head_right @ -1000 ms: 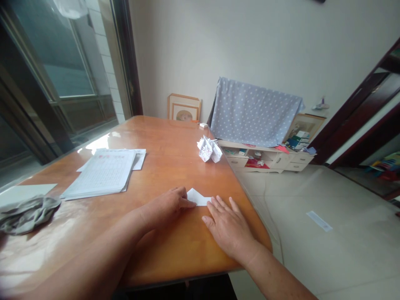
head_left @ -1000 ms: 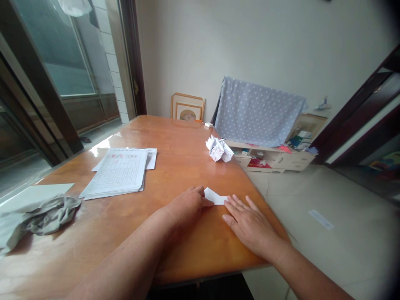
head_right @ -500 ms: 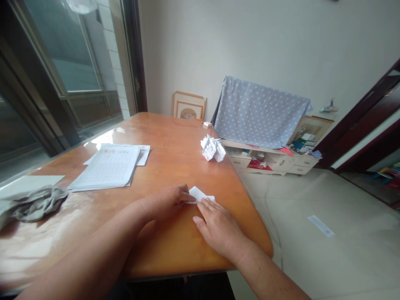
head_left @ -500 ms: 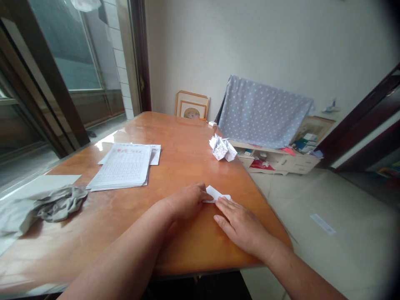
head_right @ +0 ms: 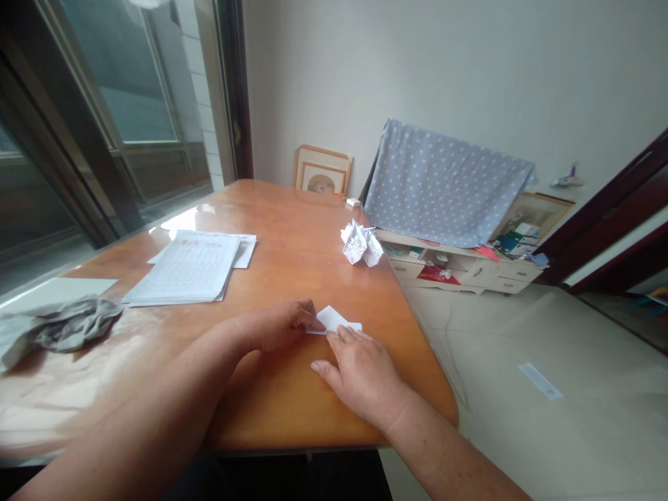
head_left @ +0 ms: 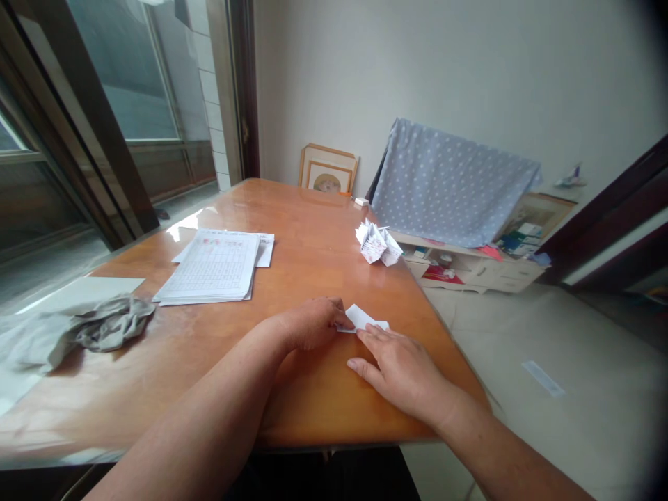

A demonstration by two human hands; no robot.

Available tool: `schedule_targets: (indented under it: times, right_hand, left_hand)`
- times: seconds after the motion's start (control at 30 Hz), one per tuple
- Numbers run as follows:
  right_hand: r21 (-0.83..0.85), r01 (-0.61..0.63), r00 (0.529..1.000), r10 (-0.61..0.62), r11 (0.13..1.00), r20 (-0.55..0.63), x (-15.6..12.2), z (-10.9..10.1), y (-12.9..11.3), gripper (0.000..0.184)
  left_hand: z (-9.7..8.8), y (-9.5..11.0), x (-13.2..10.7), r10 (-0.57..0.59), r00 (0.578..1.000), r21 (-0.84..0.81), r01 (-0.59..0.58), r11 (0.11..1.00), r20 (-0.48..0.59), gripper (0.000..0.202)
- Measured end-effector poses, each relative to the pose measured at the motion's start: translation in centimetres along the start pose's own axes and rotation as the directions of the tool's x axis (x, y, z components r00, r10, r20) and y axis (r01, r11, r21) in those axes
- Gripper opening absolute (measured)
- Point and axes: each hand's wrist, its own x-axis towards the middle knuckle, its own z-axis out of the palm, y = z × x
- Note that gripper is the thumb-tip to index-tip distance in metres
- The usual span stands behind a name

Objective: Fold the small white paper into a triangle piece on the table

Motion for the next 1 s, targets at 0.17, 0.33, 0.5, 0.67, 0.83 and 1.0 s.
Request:
schedule_targets:
  times: [0.17,0.33,0.5,0.67,0.83,1.0]
  right_hand:
    - [-0.058,0.006,1.0,-0.004,0.998,0.027,0.3,-0.6,-0.7,0.052]
    - [-0.113,0.027,0.997,-0.019,0.993,0.071,0.6,-1.3,-1.2,0.056]
    - [-0.15,0.026,0.993,-0.007,0.988,0.122,1.2,-2.0,-1.4,0.059]
    - [-0.147,0.047,0.988,-0.024,0.988,0.153,1.4,-2.2,-1.2,0.061]
    - [-0.181,0.032,0.989,-0.005,0.983,0.149,1.2,-2.2,-1.8,0.063]
    - [-0.186,0.051,0.985,-0.018,0.981,0.174,1.4,-2.4,-2.5,0.067]
  left_hand:
    - [-0.1,-0.6,-0.2,-0.027,1.0,0.022,0.027,0.999,-0.004,0.042]
    - [-0.2,-1.2,-0.3,-0.068,0.998,0.023,0.068,0.997,-0.009,0.052]
    - [-0.3,-2.0,-0.5,-0.103,0.995,0.008,0.103,0.995,-0.012,0.053]
    - [-0.4,-2.4,-0.5,-0.1,0.995,-0.008,0.1,0.995,-0.01,0.055]
    - [-0.5,-2.3,-0.4,-0.107,0.994,-0.038,0.107,0.994,0.002,0.053]
    - [-0.8,-2.0,-0.5,-0.134,0.991,-0.054,0.135,0.989,0.016,0.049]
